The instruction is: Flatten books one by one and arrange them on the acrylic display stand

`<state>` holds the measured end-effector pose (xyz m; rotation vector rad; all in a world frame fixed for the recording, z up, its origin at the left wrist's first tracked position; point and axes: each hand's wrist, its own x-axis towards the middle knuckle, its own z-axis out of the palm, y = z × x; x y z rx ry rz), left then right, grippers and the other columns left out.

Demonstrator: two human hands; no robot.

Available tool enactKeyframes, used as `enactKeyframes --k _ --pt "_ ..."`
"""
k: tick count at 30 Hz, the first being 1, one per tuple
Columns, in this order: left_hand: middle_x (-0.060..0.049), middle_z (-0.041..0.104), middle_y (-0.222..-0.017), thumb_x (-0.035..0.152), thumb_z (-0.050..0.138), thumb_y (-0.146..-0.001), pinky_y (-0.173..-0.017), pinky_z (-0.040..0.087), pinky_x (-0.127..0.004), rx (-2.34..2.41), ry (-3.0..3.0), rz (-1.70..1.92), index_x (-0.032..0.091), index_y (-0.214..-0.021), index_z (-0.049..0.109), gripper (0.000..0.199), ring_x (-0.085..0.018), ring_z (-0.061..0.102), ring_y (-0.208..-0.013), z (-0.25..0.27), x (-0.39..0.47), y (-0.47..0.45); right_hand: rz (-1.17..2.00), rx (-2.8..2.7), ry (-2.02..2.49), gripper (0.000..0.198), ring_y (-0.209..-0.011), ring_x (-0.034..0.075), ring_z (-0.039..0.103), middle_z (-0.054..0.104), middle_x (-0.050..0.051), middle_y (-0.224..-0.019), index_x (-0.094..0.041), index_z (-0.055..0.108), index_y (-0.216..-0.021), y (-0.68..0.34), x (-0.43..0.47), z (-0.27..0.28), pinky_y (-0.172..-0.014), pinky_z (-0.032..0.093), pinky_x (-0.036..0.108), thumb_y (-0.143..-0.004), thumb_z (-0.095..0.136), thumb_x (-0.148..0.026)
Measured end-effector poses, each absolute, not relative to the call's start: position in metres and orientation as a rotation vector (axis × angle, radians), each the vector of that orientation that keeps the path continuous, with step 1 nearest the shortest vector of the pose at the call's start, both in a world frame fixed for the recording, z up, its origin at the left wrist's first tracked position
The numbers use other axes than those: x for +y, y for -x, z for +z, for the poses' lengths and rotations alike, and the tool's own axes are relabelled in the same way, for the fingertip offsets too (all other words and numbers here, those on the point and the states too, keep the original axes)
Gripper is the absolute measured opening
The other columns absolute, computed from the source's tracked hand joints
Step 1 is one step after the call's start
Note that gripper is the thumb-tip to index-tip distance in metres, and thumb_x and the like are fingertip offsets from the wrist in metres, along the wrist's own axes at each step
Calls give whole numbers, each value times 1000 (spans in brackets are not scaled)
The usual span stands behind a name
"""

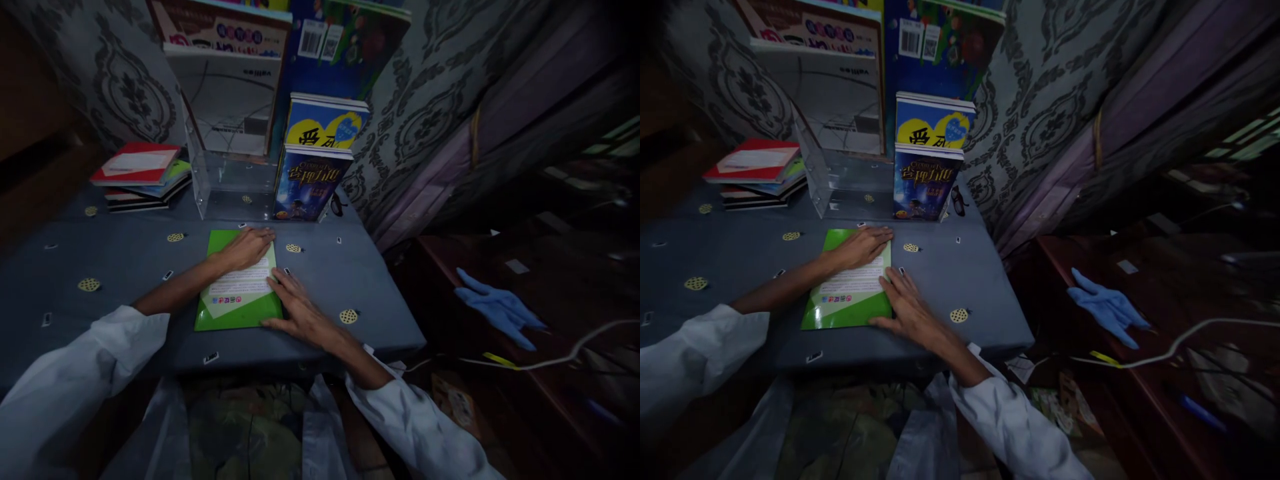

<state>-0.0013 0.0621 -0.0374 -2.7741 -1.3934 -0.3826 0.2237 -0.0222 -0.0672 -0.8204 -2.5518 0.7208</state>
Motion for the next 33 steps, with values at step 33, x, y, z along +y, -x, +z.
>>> enactKeyframes --k 33 --pt "-14 63 -136 24 39 -104 -110 47 -40 -1039 3038 -461 14 -128 61 35 -22 59 -128 -32 -77 -18 777 -2461 821 116 -151 34 24 29 21 -162 -23 7 -161 -232 -22 -84 -121 27 57 -76 83 -40"
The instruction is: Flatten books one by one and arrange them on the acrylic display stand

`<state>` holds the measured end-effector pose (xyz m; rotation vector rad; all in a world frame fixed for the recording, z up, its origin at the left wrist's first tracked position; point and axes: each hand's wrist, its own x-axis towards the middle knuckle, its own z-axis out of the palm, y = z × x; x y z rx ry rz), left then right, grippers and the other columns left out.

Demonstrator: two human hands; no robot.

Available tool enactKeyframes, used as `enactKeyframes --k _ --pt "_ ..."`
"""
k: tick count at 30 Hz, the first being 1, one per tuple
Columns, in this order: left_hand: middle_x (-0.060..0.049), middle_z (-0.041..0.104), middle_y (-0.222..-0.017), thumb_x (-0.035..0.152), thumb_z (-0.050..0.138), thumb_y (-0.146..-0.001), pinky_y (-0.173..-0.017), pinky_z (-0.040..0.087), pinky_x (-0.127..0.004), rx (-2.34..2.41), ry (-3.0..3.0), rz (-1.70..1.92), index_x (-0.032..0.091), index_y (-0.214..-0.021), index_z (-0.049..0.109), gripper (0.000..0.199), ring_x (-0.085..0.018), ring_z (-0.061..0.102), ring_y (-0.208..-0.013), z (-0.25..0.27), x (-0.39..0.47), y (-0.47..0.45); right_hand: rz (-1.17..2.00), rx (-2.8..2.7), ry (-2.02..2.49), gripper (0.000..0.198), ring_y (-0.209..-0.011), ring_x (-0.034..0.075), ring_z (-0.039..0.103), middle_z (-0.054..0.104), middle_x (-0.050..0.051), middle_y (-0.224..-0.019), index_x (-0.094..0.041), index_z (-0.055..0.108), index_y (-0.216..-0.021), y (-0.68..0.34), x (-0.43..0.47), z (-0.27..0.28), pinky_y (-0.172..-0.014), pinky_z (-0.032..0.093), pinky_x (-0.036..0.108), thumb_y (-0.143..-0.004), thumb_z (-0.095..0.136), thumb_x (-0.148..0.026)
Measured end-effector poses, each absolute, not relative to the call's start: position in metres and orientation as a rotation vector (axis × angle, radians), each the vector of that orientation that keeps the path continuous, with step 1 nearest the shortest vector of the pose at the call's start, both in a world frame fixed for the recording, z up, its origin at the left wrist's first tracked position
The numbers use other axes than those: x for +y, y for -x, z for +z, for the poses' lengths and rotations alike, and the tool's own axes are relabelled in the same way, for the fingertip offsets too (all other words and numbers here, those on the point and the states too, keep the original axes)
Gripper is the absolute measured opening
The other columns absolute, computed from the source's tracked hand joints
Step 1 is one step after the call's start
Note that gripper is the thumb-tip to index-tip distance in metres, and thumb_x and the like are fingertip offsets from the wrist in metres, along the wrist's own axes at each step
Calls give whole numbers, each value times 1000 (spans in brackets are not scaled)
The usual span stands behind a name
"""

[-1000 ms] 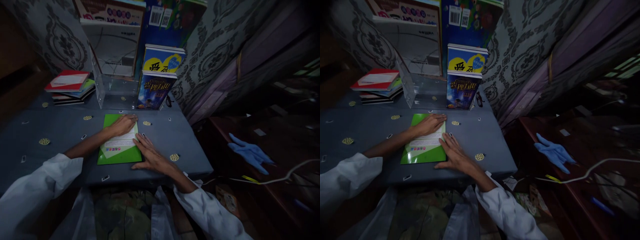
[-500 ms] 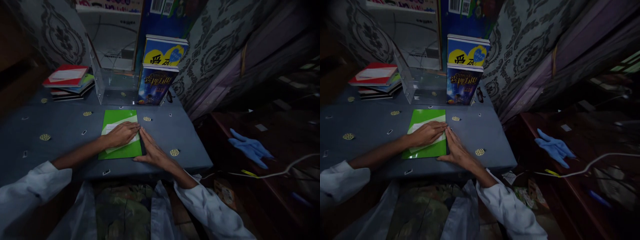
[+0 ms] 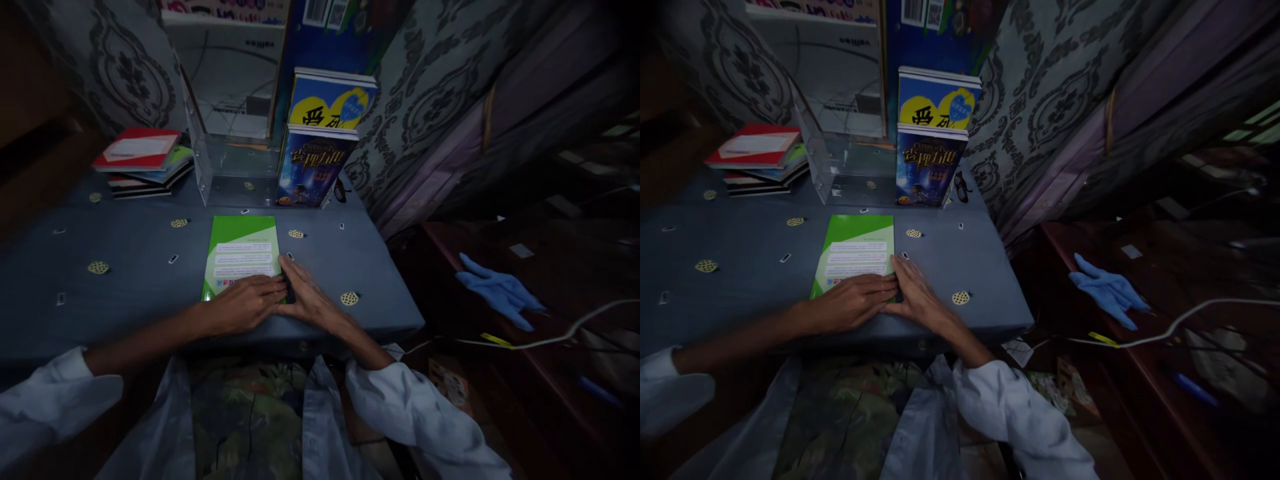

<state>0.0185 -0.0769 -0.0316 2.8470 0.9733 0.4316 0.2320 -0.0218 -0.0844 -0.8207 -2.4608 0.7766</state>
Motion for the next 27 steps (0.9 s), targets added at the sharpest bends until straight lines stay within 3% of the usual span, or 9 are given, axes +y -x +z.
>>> enactKeyframes --k 9,19,24,27 --pt "-14 64 -136 23 41 -103 -111 47 -41 1046 -2837 606 11 -132 58 36 -23 58 -129 -44 -101 -20 632 -2462 751 71 -145 29 40 46 17 -153 -23 42 -151 -238 -34 -84 -119 34 54 -87 72 -28" --pt "-15 56 -145 18 45 -99 -116 41 -41 1177 -2875 528 9 -138 53 40 -24 51 -137 -55 -123 -21 444 -2482 714 52 -136 26 52 58 17 -143 -18 43 -150 -249 -64 -68 -114 43 54 -99 53 -24" --pt "-14 53 -148 20 41 -102 -119 34 -41 1271 -2861 524 11 -143 48 43 -22 46 -141 -57 -135 -20 350 -2475 687 53 -135 26 54 59 16 -142 -20 38 -153 -248 -73 -69 -112 45 55 -101 47 -21" --pt "-14 55 -146 19 40 -103 -117 37 -42 1331 -2877 533 9 -140 51 40 -24 48 -139 -57 -142 -15 309 -2497 693 54 -134 26 55 59 17 -142 -20 36 -154 -248 -74 -68 -111 46 54 -101 47 -19"
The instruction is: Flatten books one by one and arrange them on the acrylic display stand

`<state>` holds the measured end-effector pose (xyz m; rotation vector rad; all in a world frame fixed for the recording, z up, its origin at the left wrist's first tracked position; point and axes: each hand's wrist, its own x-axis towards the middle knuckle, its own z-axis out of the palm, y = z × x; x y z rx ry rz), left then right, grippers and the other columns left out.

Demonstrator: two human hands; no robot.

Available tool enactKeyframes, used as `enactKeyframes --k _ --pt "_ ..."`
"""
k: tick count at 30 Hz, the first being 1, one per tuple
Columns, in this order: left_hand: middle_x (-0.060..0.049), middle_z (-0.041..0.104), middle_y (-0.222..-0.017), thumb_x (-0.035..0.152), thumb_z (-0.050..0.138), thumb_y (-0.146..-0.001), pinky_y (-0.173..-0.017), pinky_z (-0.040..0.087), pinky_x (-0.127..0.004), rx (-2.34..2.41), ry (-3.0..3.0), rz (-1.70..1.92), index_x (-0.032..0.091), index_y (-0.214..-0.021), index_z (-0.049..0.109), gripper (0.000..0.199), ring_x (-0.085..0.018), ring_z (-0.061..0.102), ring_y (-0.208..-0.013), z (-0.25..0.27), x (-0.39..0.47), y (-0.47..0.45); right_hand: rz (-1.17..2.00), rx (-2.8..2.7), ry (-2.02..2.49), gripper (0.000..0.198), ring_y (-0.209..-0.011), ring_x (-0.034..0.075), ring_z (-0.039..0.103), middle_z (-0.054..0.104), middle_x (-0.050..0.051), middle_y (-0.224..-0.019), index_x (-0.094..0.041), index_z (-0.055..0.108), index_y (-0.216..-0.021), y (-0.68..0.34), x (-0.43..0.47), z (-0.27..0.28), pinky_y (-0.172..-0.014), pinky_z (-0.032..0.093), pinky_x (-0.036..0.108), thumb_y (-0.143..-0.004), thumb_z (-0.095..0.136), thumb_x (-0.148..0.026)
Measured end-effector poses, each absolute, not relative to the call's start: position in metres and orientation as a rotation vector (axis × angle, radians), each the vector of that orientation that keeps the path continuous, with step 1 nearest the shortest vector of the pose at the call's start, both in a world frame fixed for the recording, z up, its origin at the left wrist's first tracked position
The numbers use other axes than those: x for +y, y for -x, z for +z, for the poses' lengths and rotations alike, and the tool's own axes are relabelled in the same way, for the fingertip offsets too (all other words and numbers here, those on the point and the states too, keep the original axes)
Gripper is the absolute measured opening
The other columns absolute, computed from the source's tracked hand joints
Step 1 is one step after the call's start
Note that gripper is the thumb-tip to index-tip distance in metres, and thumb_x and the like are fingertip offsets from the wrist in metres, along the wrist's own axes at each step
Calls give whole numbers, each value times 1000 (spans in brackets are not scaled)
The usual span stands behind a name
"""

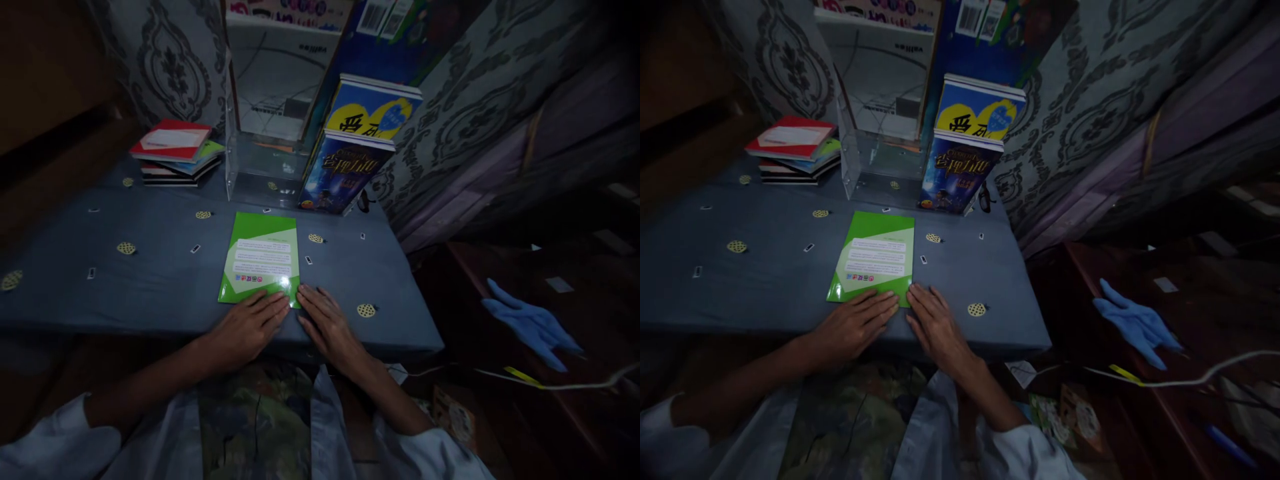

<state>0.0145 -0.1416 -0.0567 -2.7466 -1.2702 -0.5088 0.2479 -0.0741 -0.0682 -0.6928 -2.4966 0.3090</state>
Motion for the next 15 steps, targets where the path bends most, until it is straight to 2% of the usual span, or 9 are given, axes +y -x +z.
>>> enactKeyframes --k 7,15 --pt "-14 58 -143 13 40 -101 -114 41 -43 -1355 2608 -551 9 -138 53 40 -24 52 -136 -62 -165 16 289 -2519 696 53 -135 26 54 58 16 -143 -20 36 -154 -248 -73 -66 -111 47 54 -101 46 -19" --pt "-14 63 -136 14 46 -100 -110 45 -41 -1490 2445 -635 12 -139 53 40 -24 54 -132 -58 -188 41 295 -2638 543 41 -133 25 56 67 12 -133 -21 53 -142 -239 -68 -53 -111 46 54 -101 49 -20"
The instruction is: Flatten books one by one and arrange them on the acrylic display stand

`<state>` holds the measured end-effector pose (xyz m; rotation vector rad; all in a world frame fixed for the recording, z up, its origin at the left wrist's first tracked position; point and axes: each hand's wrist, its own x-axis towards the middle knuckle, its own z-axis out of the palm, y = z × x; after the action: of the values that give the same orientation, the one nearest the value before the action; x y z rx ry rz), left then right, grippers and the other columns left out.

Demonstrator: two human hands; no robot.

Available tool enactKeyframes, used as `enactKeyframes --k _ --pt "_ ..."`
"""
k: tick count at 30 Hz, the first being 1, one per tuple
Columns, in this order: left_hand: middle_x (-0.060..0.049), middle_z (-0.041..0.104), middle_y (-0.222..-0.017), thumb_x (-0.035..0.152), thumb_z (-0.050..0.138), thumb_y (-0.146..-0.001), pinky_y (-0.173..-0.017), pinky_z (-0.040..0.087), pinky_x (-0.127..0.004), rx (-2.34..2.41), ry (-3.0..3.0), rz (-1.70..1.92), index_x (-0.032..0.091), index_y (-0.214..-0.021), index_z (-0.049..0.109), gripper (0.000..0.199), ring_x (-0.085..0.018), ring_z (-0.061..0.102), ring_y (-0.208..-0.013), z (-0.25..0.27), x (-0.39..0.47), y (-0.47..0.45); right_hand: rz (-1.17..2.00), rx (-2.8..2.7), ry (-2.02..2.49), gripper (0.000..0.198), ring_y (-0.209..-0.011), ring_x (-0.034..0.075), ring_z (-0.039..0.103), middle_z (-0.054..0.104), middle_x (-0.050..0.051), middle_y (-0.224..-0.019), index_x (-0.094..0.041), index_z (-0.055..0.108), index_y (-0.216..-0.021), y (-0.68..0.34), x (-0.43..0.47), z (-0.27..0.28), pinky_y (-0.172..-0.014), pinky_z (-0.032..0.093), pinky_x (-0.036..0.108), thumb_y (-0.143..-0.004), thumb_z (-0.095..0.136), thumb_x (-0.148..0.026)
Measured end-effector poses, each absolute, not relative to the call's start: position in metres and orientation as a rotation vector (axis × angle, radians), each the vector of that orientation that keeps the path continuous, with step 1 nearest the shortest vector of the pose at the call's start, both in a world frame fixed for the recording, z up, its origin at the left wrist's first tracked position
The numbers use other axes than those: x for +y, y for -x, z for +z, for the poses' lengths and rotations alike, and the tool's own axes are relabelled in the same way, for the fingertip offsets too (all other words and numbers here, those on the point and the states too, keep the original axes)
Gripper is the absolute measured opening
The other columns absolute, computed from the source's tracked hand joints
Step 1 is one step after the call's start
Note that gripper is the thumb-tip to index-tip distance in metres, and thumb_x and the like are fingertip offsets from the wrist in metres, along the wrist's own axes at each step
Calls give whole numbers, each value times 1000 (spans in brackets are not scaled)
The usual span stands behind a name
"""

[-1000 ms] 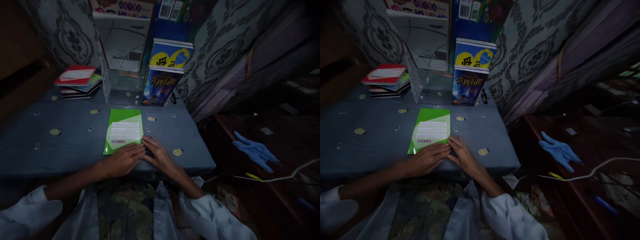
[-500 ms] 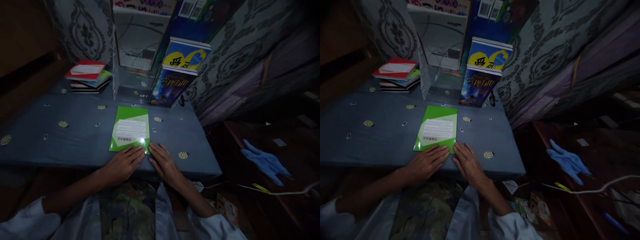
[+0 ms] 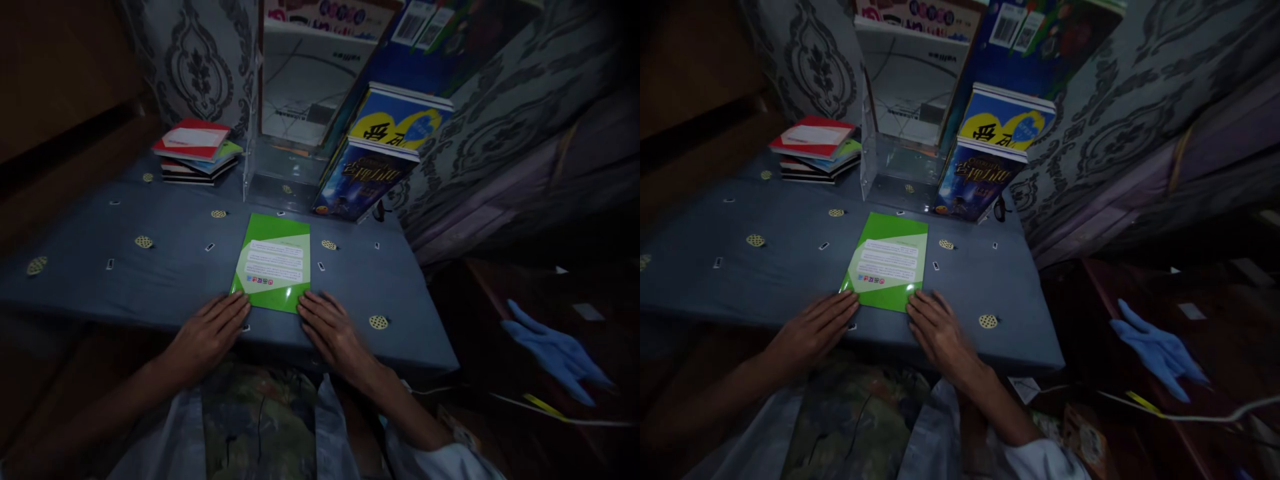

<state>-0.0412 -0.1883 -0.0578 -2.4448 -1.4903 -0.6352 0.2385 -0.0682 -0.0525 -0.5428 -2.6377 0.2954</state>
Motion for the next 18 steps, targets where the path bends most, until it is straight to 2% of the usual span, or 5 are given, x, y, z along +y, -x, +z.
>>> enactKeyframes --k 4,7,11,14,18 --pt "-16 64 -131 19 45 -101 -98 53 -41 -1612 2339 -608 13 -135 57 36 -27 59 -123 -56 -195 42 407 -2777 421 35 -135 23 53 67 12 -133 -18 59 -135 -209 -65 -35 -116 41 51 -102 47 -23" --pt "-15 65 -129 21 43 -101 -93 55 -39 -1665 2305 -581 14 -132 59 35 -27 60 -119 -57 -196 41 503 -2877 304 38 -139 21 49 63 12 -139 -18 55 -139 -176 -63 -26 -120 35 46 -102 46 -23" --pt "-15 68 -122 18 41 -101 -94 54 -40 -1666 2300 -590 13 -123 64 32 -26 61 -116 -60 -195 41 527 -2956 189 43 -143 19 43 54 14 -148 -13 47 -145 -132 -57 -24 -122 30 42 -104 42 -25" --pt "-14 70 -118 16 42 -100 -96 52 -40 -1665 2274 -601 14 -120 67 32 -26 62 -114 -63 -195 39 500 -2992 105 42 -144 19 41 53 13 -150 -12 49 -143 -108 -41 -29 -123 27 44 -105 39 -25" --pt "-11 70 -124 13 42 -98 -100 48 -43 -1655 2242 -602 13 -124 65 34 -27 61 -118 -62 -194 38 381 -3041 126 39 -144 21 41 51 12 -151 -15 53 -140 -91 -12 -32 -123 25 49 -105 42 -28"
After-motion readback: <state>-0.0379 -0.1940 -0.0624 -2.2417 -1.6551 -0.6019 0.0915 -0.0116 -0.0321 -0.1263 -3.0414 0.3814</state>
